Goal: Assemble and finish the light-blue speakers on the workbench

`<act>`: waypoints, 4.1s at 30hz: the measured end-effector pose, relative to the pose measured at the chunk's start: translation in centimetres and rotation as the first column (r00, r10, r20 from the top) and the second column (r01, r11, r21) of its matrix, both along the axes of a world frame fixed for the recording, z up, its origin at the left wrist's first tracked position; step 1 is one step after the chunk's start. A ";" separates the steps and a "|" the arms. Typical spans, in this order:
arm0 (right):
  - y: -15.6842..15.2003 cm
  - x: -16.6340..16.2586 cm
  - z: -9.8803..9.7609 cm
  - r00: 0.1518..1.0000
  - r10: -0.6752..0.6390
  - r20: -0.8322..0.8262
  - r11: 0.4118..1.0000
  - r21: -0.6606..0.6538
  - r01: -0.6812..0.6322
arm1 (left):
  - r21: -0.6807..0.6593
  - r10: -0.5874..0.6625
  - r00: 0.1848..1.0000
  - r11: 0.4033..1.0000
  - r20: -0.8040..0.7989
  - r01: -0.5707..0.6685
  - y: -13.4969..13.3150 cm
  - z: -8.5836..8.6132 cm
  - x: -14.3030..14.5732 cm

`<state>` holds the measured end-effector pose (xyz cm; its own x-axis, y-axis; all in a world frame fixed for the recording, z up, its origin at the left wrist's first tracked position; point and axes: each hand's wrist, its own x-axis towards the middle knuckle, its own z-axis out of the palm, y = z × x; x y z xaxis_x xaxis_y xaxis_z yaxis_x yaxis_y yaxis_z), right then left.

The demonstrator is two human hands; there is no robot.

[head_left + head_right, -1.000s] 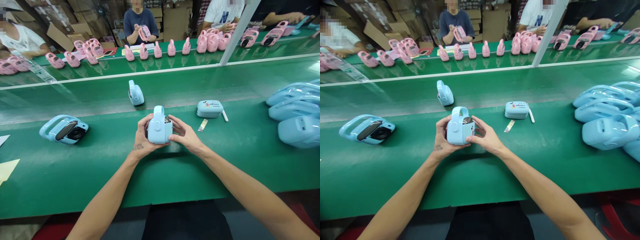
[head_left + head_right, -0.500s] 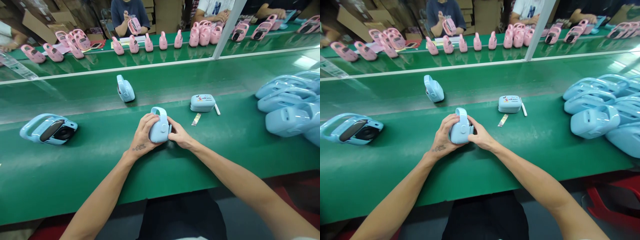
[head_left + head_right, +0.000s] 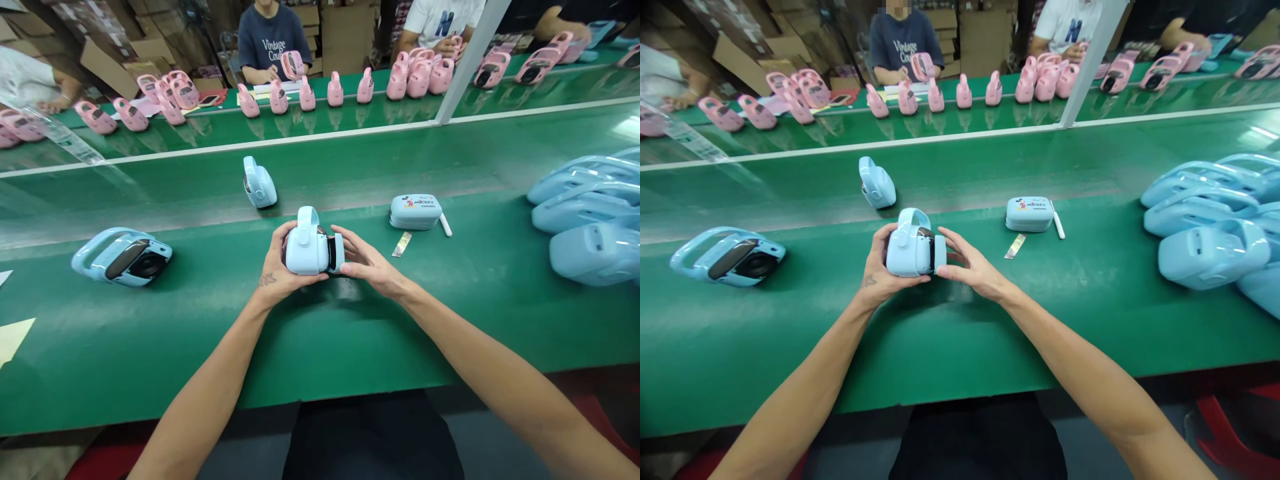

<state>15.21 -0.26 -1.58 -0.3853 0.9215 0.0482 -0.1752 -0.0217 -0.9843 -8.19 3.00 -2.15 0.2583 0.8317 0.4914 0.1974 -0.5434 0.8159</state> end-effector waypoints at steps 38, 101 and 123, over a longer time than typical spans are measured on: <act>-2.5 -1.4 1.1 0.818 -0.558 0.140 0.528 0.820 0.220 | 0.038 -0.283 0.925 0.959 0.255 0.282 -0.8 1.3 -0.5; -1.3 -0.5 1.0 0.956 -0.027 -0.292 0.990 0.122 0.065 | -0.478 -0.110 0.671 0.619 0.733 0.623 -3.3 4.5 0.6; -1.9 -0.2 0.1 0.841 -0.059 -0.537 0.996 -0.089 0.012 | -0.399 -0.101 0.554 0.590 0.826 0.702 -3.6 4.9 0.2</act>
<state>14.98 -2.19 -1.44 -0.2866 0.9437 0.1652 -0.6796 -0.0787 -0.7294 -7.95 -0.64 2.71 0.5076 0.8582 0.0767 -0.6368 0.3137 0.7043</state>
